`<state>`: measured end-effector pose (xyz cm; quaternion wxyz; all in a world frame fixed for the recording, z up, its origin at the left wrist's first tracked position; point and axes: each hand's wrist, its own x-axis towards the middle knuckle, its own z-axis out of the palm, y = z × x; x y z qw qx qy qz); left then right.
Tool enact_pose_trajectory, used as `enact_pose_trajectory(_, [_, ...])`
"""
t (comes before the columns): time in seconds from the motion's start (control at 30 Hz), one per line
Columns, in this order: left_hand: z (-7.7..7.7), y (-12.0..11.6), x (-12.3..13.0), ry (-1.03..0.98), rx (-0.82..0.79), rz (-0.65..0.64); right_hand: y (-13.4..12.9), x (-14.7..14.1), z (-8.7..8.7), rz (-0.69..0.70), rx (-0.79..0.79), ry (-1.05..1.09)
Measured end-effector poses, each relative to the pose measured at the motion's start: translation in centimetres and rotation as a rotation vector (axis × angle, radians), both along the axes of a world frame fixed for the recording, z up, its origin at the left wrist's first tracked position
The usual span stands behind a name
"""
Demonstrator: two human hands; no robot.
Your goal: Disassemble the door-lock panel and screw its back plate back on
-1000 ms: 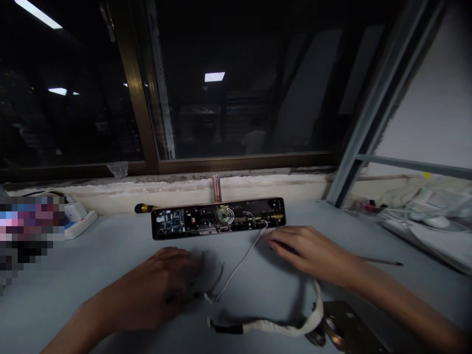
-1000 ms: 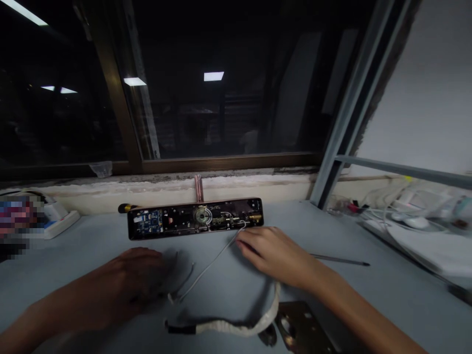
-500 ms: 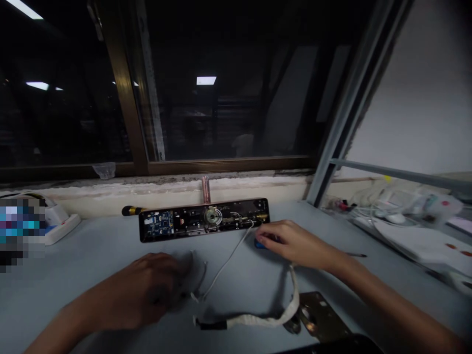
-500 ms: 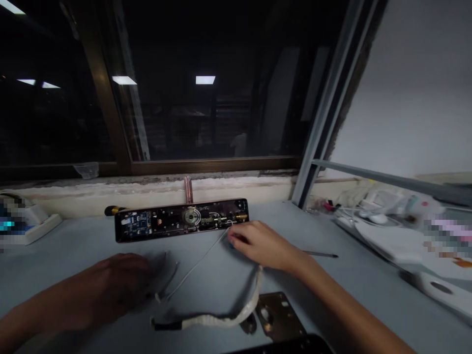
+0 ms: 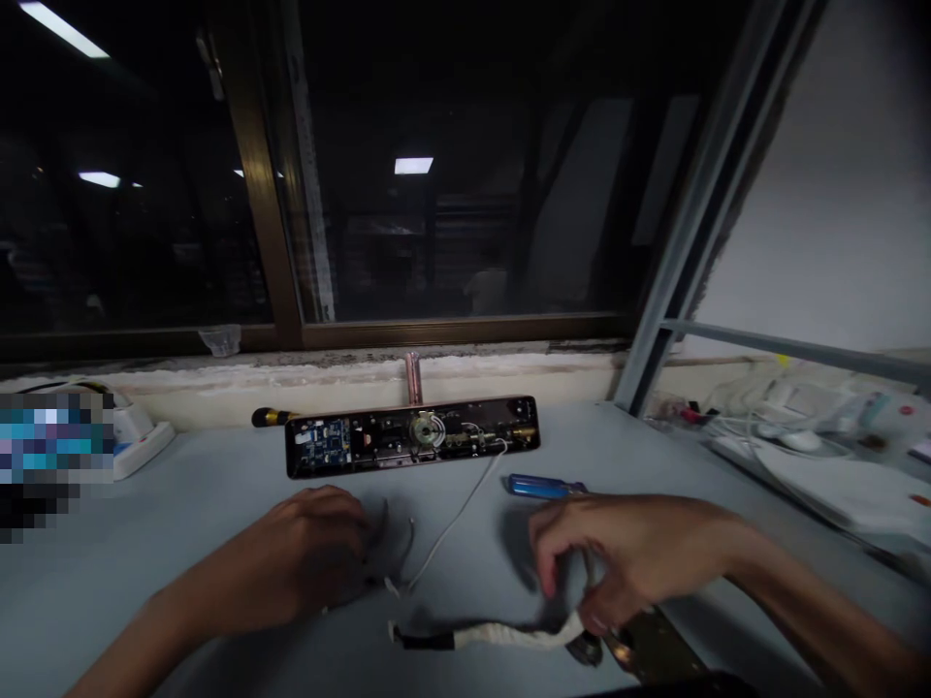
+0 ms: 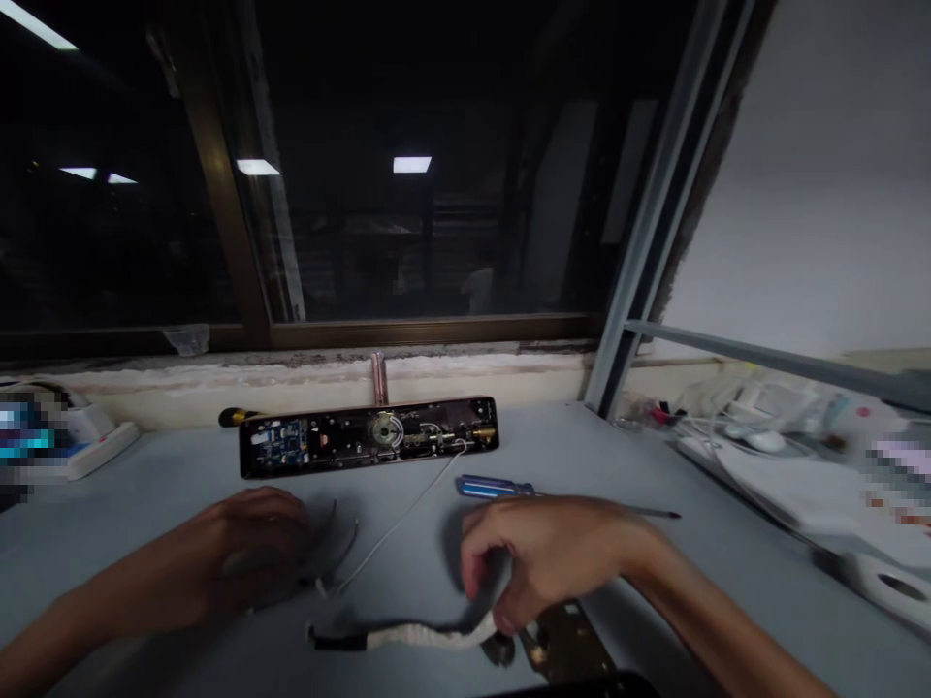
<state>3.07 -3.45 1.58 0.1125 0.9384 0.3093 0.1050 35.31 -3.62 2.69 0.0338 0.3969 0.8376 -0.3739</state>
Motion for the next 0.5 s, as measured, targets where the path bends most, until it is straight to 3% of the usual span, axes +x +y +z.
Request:
enact_pose_trajectory(0.17, [0.0, 0.4, -0.4, -0.013, 0.029, 0.095, 0.5, -0.4, -0.9, 0.029, -0.036, 0.003])
enact_pose_trajectory(0.33, [-1.2, 2.0, -1.8, -0.151, 0.152, 0.159, 0.7, -1.0, -1.7, 0.026, 0.001, 0.127])
enact_pose_trajectory(0.5, [-1.8, 3.5, -3.4, -0.352, 0.318, 0.393, 0.3, -1.8, -1.8, 0.036, -0.027, 0.153])
